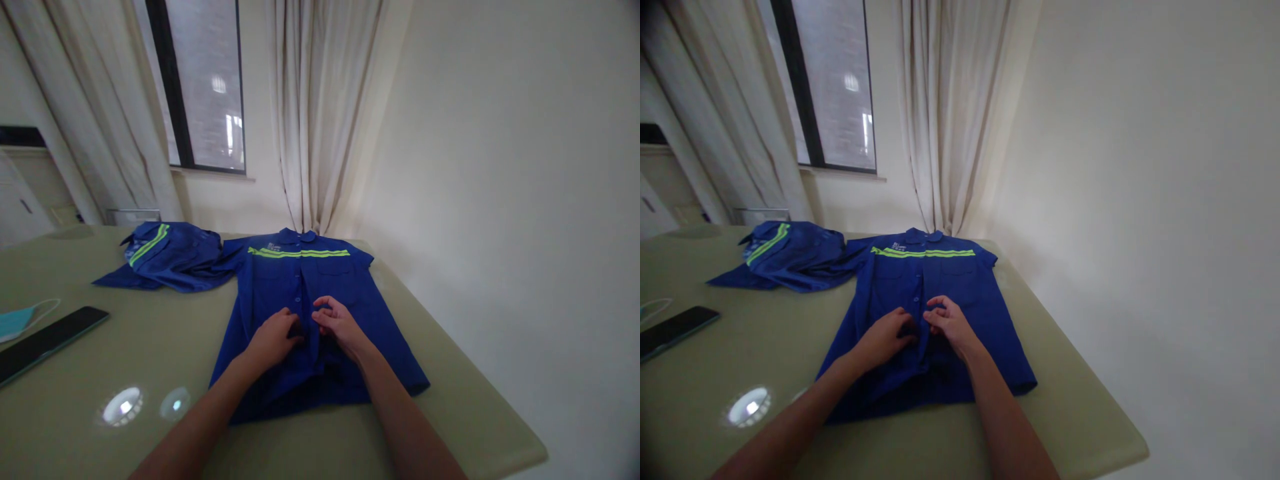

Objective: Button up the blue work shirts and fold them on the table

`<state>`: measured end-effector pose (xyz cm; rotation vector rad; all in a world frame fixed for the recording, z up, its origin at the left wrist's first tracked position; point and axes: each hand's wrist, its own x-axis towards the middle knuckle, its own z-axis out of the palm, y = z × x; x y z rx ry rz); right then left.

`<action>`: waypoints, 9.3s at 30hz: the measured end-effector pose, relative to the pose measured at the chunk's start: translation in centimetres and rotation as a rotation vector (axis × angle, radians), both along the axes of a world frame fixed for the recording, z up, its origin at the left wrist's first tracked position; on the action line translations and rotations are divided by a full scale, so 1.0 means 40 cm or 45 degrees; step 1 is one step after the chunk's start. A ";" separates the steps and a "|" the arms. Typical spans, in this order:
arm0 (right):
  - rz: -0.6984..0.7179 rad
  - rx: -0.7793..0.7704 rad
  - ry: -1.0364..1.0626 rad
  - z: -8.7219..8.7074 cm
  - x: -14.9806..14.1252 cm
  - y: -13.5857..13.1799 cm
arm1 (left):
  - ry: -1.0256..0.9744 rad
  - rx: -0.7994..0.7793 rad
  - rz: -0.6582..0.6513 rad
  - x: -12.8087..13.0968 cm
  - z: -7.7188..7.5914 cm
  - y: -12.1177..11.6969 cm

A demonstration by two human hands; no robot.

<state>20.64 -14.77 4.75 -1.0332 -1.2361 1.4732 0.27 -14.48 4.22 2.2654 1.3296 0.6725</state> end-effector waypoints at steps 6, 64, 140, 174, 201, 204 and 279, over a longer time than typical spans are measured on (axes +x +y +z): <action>0.054 -0.051 0.056 -0.003 -0.002 -0.007 | -0.375 -0.042 0.050 0.007 -0.038 -0.014; -0.242 0.366 -1.023 0.042 -0.008 -0.039 | -0.136 0.196 -0.058 0.009 -0.029 -0.038; -0.250 0.759 -1.204 0.019 -0.050 -0.051 | -0.032 0.256 0.114 0.042 -0.031 -0.024; -0.349 0.315 -0.731 -0.046 -0.034 0.019 | -0.416 -0.014 -0.032 0.025 -0.030 0.004; -0.420 0.393 -1.592 -0.001 -0.071 0.000 | 0.461 0.061 0.055 0.025 0.023 -0.043; -0.451 0.355 -1.404 -0.020 -0.043 0.016 | 0.473 0.100 0.188 0.059 0.036 0.023; -0.402 0.535 -0.907 -0.061 -0.035 0.057 | -0.618 -0.146 0.085 0.056 -0.046 0.104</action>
